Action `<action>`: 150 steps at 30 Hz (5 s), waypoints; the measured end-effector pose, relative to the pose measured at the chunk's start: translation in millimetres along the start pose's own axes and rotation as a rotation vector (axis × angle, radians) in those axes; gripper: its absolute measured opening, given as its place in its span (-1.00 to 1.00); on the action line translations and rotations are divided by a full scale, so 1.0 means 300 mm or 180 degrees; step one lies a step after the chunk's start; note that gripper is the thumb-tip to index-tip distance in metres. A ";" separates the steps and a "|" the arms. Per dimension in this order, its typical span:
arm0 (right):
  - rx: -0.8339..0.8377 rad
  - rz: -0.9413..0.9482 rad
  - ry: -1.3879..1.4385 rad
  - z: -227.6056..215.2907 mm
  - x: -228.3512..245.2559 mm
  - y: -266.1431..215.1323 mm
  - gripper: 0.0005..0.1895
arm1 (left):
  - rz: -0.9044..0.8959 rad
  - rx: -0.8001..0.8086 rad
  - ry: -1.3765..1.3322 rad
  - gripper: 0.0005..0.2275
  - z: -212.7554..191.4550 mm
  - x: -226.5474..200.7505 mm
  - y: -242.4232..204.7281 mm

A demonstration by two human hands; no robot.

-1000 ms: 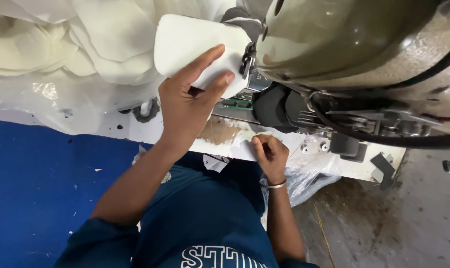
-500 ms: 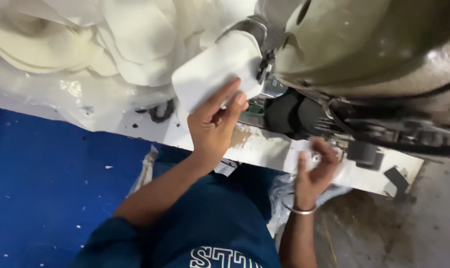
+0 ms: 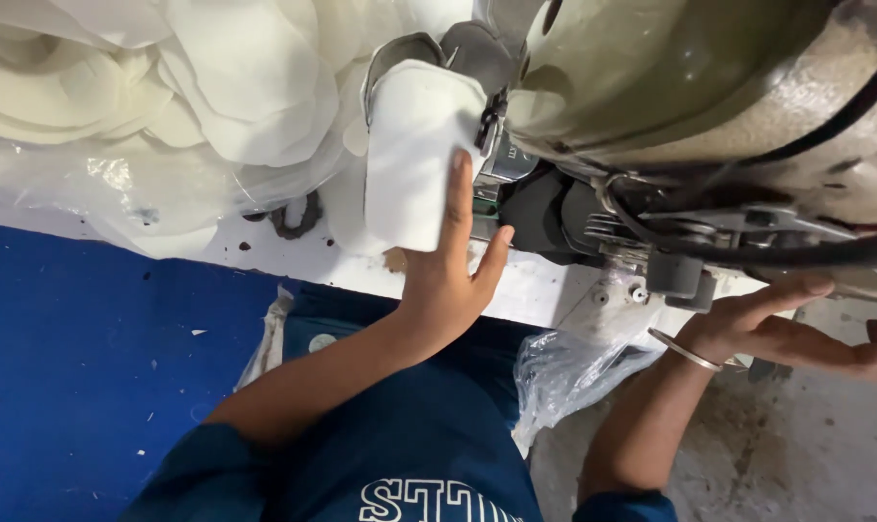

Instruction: The person repeatedly picks white shoe insoles and black elastic strips, aligns them, and sews them together using a sewing machine. The finished pieces are placed on the table beside the machine.

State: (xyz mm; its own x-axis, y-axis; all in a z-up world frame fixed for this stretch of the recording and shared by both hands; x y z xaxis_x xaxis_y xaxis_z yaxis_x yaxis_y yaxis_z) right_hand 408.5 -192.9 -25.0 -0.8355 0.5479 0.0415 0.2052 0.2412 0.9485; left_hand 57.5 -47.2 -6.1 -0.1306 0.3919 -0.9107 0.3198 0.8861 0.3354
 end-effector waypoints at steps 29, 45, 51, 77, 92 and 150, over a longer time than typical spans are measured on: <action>0.2979 -0.0929 0.1242 0.207 0.132 -0.249 -0.60 | -0.0024 -0.0722 -0.1410 -0.63 -0.018 0.381 0.109; 0.2952 -0.0733 0.0922 0.243 0.238 -0.255 -0.79 | 0.1020 0.0719 -0.0089 -0.75 0.439 0.167 -0.010; 0.2122 0.1877 0.2023 -0.098 0.316 0.079 -0.83 | 0.0527 0.1607 0.0908 -0.71 0.498 0.228 0.037; 0.4536 0.2386 0.3591 -0.469 0.727 -0.230 -0.41 | -0.0240 -0.1514 0.1964 -0.49 -0.634 0.395 0.282; 0.4893 0.2607 0.4029 -0.455 0.718 -0.291 -0.54 | -0.2480 -0.0145 -0.2660 -0.65 -0.264 0.126 -0.389; 0.4295 0.3058 0.4137 -0.573 0.671 -0.291 -0.62 | -0.1673 -0.0343 -0.2895 -0.52 -0.264 0.010 -0.379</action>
State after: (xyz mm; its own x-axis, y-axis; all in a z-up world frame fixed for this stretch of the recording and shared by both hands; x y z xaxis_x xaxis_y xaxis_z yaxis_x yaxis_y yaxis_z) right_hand 134.9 -241.4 -45.6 0.0652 0.2275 0.9716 0.3403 0.9102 -0.2359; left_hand -53.7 -127.3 -27.8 0.5385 -0.3413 -0.7704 0.3363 0.9254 -0.1749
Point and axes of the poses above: each hand's wrist, its own y-axis towards the middle knuckle, its own z-axis out of the palm, x = y × z, the point moved 2 cm from there along y, towards the middle knuckle, and after that the axes turned 9 degrees about -y, right-handed, at the moved point
